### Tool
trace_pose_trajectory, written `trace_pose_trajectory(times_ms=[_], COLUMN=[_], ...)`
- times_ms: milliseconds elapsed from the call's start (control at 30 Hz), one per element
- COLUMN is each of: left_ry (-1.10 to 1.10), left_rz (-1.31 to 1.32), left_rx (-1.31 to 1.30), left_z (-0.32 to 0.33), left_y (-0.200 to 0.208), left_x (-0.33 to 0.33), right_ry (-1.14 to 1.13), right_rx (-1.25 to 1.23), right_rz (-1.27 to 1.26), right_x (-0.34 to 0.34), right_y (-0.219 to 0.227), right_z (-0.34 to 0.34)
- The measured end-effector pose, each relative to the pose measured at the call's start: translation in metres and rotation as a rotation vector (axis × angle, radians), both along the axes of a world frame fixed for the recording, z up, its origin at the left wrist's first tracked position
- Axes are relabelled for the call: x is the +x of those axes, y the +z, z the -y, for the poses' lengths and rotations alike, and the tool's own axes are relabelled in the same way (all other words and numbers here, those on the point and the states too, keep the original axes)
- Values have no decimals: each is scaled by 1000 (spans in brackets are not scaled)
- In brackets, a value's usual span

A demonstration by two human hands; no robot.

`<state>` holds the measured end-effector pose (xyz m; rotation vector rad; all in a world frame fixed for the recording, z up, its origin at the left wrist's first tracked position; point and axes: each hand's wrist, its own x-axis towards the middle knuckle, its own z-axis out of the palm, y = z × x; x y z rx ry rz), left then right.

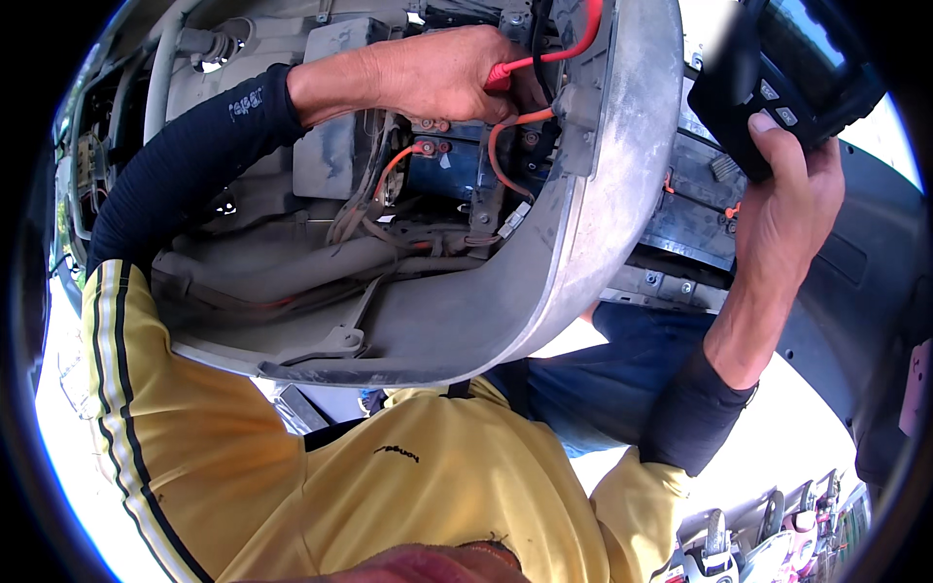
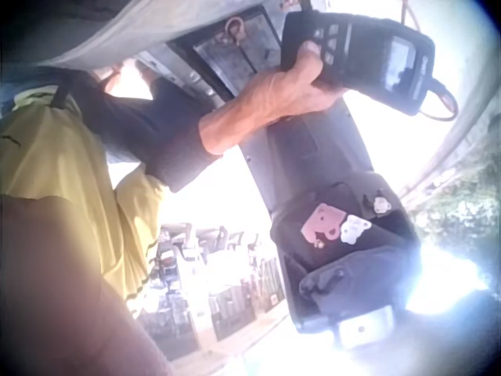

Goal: The person uses a handheld battery tester to measure the voltage of a scooter battery. They connect the tester leads to the battery terminals, observe the readings on the device, and reposition the leads to different terminals during the test.

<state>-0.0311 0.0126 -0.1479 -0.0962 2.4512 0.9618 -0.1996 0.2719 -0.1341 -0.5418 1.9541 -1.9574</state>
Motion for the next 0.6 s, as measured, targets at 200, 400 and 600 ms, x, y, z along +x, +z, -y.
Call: trace_pose_trajectory(times_ms=[200,400,600], left_ry=[20,5,-57], left_rz=[-37,176,-105], left_rx=[112,123,95], left_z=[0,-1,-3], left_y=[-8,-27,-52], left_x=[-8,-20,-18], right_ry=[3,12,18], right_rx=[-8,-8,-2], right_rz=[5,9,11], right_x=[-1,0,-2], right_y=[1,-1,-5], right_z=[1,2,2])
